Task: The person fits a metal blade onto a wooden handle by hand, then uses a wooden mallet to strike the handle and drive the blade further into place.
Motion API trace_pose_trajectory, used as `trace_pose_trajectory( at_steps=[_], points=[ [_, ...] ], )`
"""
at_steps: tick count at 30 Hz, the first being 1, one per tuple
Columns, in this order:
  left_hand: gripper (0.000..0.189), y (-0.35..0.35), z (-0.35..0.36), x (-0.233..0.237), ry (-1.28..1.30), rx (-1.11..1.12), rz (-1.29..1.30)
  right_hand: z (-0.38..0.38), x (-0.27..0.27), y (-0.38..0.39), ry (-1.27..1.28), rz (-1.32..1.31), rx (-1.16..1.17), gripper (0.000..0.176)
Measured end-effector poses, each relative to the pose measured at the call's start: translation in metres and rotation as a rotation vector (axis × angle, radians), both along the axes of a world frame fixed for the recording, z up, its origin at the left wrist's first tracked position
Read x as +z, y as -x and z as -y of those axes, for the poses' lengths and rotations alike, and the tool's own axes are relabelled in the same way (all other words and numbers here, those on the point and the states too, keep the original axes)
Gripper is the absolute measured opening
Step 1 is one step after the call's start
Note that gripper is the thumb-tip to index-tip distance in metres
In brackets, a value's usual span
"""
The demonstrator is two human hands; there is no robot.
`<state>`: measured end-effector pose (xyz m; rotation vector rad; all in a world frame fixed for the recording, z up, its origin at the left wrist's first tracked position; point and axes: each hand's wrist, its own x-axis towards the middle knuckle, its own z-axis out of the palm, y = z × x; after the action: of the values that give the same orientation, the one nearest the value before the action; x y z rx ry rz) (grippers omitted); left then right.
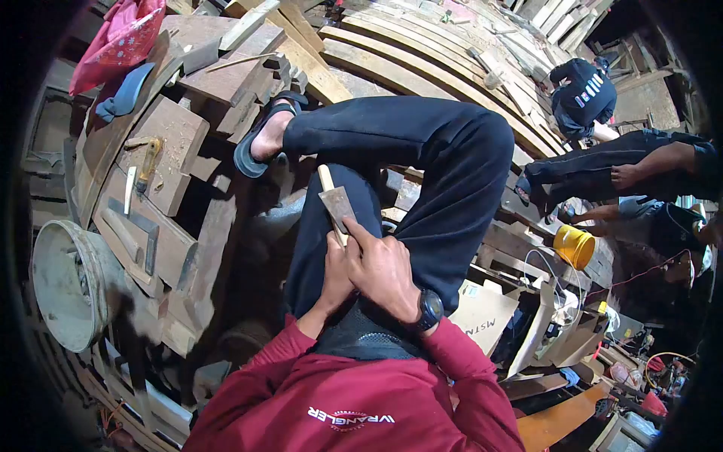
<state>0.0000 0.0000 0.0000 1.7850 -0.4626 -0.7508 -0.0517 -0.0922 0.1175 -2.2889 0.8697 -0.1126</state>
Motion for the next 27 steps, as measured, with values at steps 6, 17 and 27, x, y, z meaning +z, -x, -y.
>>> trace_pose_trajectory(
  at_steps=[6,17,27],
  points=[
    [0.042,0.004,0.004,0.011,0.128,0.095,-0.275,-0.006,0.019,0.018,-0.024,-0.01,0.03,0.037],
    [0.036,0.002,-0.001,-0.005,0.139,0.043,-0.177,-0.015,0.012,0.023,-0.079,0.045,0.01,0.038],
    [0.039,-0.001,0.0,-0.001,0.156,0.059,-0.287,-0.017,0.002,0.02,-0.029,0.031,0.051,0.042]
  ],
)
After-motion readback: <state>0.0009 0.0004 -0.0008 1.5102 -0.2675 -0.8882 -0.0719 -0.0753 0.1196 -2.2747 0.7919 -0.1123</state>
